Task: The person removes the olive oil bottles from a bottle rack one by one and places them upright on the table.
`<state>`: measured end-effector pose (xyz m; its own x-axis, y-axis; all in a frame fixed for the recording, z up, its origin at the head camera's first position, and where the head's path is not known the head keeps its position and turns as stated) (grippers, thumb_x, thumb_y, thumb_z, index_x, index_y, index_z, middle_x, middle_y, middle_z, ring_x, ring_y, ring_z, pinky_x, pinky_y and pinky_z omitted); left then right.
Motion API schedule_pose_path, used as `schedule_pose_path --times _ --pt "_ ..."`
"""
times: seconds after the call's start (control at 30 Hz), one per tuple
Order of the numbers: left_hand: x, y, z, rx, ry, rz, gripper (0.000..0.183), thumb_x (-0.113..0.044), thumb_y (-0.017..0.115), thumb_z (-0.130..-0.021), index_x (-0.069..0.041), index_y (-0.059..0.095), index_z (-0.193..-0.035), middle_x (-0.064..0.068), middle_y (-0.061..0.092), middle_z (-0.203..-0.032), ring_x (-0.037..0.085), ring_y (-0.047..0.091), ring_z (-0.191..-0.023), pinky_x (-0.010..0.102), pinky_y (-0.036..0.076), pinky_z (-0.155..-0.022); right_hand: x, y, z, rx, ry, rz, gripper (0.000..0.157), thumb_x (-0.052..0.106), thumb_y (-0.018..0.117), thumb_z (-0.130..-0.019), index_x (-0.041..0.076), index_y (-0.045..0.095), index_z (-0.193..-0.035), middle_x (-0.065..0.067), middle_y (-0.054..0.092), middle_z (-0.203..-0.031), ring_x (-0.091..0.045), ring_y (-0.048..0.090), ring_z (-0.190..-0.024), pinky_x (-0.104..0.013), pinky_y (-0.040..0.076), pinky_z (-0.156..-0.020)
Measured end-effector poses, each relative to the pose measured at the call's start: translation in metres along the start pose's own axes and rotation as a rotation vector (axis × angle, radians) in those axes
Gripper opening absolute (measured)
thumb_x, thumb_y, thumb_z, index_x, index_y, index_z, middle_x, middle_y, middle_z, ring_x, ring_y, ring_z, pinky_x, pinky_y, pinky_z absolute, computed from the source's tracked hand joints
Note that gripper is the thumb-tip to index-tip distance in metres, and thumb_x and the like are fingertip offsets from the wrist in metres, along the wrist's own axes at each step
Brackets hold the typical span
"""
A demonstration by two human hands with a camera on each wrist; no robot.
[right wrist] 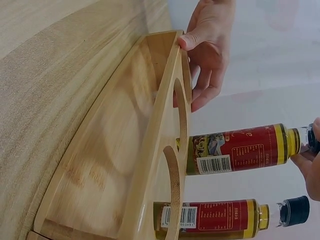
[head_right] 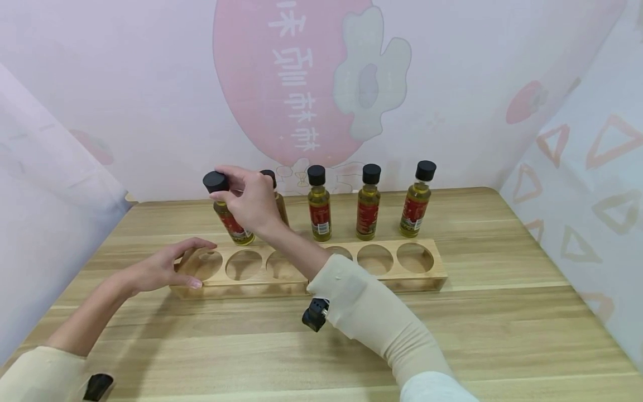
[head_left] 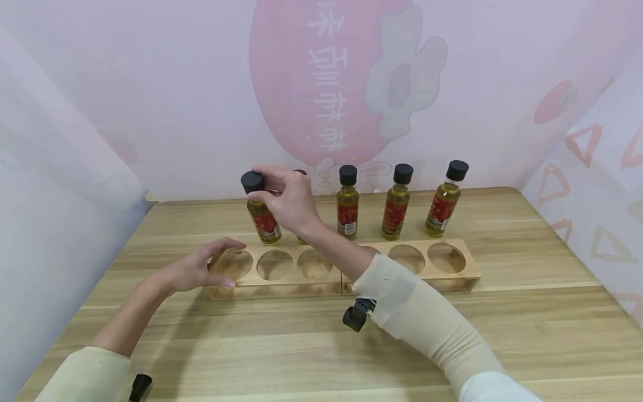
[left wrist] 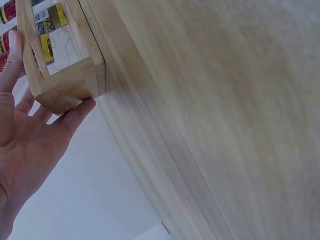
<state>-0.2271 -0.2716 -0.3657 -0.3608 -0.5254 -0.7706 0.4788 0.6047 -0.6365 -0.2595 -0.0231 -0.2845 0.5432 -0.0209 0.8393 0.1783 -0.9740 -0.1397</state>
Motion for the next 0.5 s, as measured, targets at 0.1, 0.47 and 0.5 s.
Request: schedule_pose_path --times 0.1,0.47,0.5 --pt "0.0001 -0.0002 -0.0002 0.004 0.002 0.002 0.068 -0.012 0.087 -0.084 0.001 0.051 -0.141 0.028 0.050 -0.148 0.057 0.027 -0.146 0.080 0.026 -0.108 -0.0008 0.0020 0.0003 0.006 -0.007 0.020 0.047 -0.004 0.080 -0.086 -0.007 0.067 -0.131 -0.023 0.073 -0.120 -0.025 0.074 -0.110 -0.019 0.057 -0.089" --pt "0.0011 -0.0001 -0.0012 0.003 0.016 -0.002 0.068 -0.012 0.087 -0.084 0.001 0.051 -0.141 0.028 0.051 -0.148 0.057 0.027 -0.146 0.081 0.026 -0.108 -0.0020 0.0058 0.0021 0.007 0.008 0.063 0.046 0.000 0.082 -0.085 -0.003 0.070 -0.130 -0.020 0.075 -0.117 -0.021 0.075 -0.105 -0.017 0.057 -0.087" --pt "0.0011 -0.0002 -0.0012 0.004 0.017 -0.001 0.069 -0.012 0.087 -0.084 0.001 0.051 -0.141 0.028 0.051 -0.148 0.057 0.028 -0.146 0.080 0.027 -0.108 -0.0023 0.0060 0.0020 0.007 0.008 0.065 0.046 0.001 0.082 -0.085 -0.003 0.070 -0.130 -0.020 0.075 -0.117 -0.021 0.075 -0.105 -0.017 0.057 -0.087"
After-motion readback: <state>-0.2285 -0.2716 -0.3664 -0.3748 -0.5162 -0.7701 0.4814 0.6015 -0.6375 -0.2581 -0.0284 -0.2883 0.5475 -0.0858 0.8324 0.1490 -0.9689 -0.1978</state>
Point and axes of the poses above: each hand's wrist, its own z-axis away from the middle knuckle, its own y-axis out of the palm, x = y × z, the point moved 1 cm from there along -z, towards the middle knuckle
